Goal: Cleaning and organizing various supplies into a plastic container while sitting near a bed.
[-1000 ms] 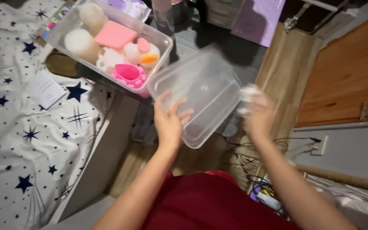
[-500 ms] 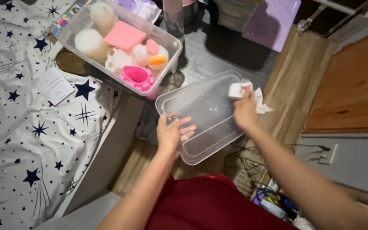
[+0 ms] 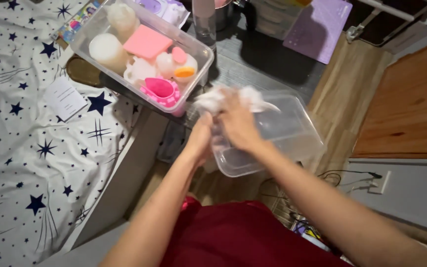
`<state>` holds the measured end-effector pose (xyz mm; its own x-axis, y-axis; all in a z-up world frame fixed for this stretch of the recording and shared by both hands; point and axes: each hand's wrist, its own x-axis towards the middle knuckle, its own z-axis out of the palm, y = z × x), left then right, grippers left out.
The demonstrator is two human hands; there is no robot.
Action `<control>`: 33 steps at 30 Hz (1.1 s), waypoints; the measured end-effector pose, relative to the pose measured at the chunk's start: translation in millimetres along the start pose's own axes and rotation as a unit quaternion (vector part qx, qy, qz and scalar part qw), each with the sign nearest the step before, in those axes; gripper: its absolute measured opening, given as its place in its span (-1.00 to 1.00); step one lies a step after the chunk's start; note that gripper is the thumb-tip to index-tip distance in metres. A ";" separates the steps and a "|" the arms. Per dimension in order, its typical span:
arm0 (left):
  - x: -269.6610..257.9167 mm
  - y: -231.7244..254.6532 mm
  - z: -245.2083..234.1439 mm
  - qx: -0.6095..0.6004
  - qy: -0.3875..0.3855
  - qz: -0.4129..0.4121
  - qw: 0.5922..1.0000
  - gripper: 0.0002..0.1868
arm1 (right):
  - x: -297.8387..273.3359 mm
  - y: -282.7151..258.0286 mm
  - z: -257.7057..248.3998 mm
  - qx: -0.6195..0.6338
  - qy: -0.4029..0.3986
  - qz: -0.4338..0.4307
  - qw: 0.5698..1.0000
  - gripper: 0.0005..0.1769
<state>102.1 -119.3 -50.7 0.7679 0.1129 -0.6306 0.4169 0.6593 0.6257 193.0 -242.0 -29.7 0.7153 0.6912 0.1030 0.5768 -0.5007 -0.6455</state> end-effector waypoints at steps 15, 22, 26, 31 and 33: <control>19.6 -12.8 -10.5 -0.006 0.100 0.193 0.976 -0.67 | -116.9 -5.4 -24.8 0.279 -0.049 -0.046 0.958 -0.70; 45.8 -21.0 -26.8 0.037 0.119 0.154 0.980 -0.52 | -113.7 73.8 -78.8 0.535 0.071 0.348 0.766 -0.48; 103.7 -50.7 -40.1 0.403 0.312 0.079 0.857 -0.16 | -79.9 33.2 -129.4 0.720 0.035 0.306 0.622 -0.40; 6.4 12.9 60.2 0.282 0.014 0.140 0.949 -0.11 | -67.8 19.8 -129.2 0.731 -0.040 0.279 0.621 -0.42; -8.9 25.4 74.3 0.300 -0.103 0.094 0.944 -0.28 | -66.1 26.7 -127.6 0.691 -0.043 0.294 0.660 -0.50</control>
<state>142.0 -158.7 5.0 0.9081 -0.0023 -0.4187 0.4169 0.0965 0.9038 211.4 -367.5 42.8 0.5966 0.6455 -0.4769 -0.7417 0.2165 -0.6348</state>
